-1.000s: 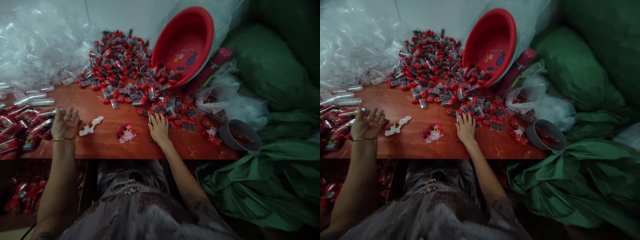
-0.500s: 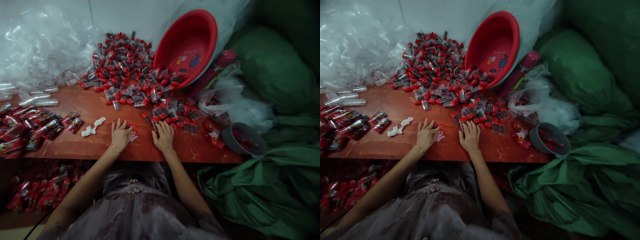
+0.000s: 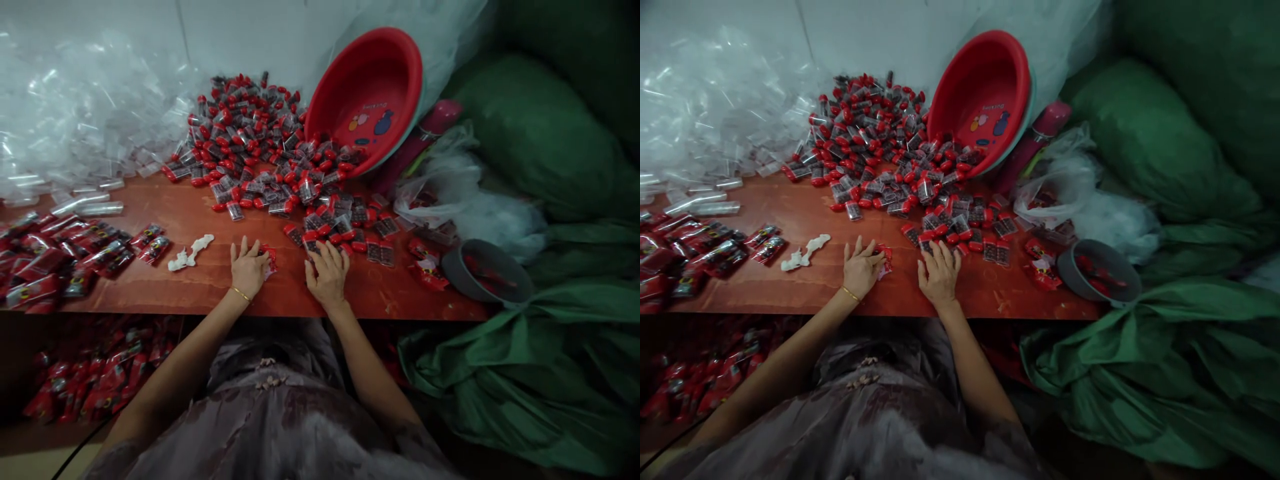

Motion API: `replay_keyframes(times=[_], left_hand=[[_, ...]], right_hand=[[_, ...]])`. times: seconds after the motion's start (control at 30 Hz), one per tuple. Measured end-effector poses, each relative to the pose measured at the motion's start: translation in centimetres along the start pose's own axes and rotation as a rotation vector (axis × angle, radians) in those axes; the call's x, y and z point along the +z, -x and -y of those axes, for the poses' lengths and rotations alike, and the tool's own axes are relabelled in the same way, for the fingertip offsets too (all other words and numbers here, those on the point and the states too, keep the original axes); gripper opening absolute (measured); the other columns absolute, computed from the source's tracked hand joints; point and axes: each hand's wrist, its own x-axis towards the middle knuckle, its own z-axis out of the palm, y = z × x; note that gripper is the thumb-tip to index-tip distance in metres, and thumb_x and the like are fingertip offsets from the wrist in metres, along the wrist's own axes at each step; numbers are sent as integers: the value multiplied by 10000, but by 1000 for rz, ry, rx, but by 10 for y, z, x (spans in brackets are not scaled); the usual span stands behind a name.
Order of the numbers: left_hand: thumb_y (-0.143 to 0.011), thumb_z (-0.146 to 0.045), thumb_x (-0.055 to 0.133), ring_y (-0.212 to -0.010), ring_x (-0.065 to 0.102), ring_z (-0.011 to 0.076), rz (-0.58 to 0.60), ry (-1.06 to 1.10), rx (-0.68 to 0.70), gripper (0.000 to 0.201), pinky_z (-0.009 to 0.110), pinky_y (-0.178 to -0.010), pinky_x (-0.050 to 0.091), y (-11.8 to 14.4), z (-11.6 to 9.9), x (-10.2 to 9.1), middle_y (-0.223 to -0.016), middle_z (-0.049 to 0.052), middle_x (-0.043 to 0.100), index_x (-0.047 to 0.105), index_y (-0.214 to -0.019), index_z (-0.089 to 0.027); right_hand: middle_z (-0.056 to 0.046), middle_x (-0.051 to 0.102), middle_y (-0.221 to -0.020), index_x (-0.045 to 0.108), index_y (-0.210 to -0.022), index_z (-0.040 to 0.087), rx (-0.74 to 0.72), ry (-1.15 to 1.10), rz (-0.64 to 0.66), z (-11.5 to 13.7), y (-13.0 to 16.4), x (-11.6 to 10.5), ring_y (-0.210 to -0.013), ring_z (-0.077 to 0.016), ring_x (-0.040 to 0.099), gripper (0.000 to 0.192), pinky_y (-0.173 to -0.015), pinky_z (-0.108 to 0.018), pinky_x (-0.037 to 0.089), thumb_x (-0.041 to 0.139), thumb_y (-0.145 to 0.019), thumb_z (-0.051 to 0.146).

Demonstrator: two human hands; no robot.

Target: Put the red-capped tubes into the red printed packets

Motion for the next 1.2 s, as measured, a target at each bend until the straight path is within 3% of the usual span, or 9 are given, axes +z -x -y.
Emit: replay_keyframes(times=[0.17,0.33,0.43,0.5,0.63,0.73,0.83,1.03,1.2], left_hand=[[-856,-283,503,-1326,379,301,-62,81,30,233,561,-1119,145,-6,-8,-6,-1219,58,636,734,-849,-252],[-847,-315,540,-1296,426,293,-119,281,-69,215,550,-1104,182,-3,-35,-25,-1233,70,622,724,-933,-247],[-811,-288,595,-1285,441,272,-112,544,-160,210,503,-1099,227,1,-49,-32,-1231,55,630,709,-983,-252],[-748,-301,668,-1195,525,263,-87,841,-305,244,432,-1035,351,4,-53,-33,-1134,45,681,706,-981,-235],[-574,-337,801,-772,649,172,183,1430,-661,308,280,-752,500,8,-52,-35,-813,37,711,713,-812,-163],[-518,-370,832,-627,613,126,379,1631,-867,349,277,-668,506,10,-47,-38,-706,15,678,694,-765,-166],[-507,-375,842,-622,610,118,476,1704,-934,359,292,-682,509,9,-43,-40,-696,5,671,680,-760,-178],[-391,-376,878,-618,605,99,146,1662,-885,455,237,-648,485,6,-47,-34,-691,0,675,662,-712,-136],[-386,-425,868,-618,620,117,78,1644,-921,469,262,-669,491,2,-44,-32,-657,5,669,619,-654,-132]], right_hand=[[-91,661,-1168,655,-988,192,39,-184,19,29,8,-11,-1160,-234,534,201,-1031,-434,285,509,-874,269],[-83,697,-998,618,-1045,173,413,-636,173,51,1,-13,-879,-186,620,304,-799,-305,456,465,-896,388],[-8,655,-747,621,-849,182,563,-894,252,54,-11,-12,-661,-134,570,299,-620,-230,436,460,-882,431],[30,559,-601,571,-700,187,582,-932,255,54,-16,-14,-564,-109,493,311,-546,-212,382,456,-876,416],[46,447,-535,470,-606,203,556,-858,236,52,-17,-17,-510,-95,415,343,-508,-216,319,422,-883,402],[37,466,-562,477,-631,209,474,-850,270,49,-14,-16,-536,-105,439,323,-537,-223,342,408,-893,385],[20,521,-615,501,-674,210,379,-858,310,47,-16,-14,-585,-118,485,289,-574,-230,374,403,-902,358],[-9,598,-666,552,-736,208,234,-677,335,42,-26,-12,-628,-140,537,326,-626,-254,397,348,-939,362],[-150,655,-965,608,-988,142,302,-123,243,20,-35,-5,-887,-264,561,398,-795,-385,389,427,-893,484]])
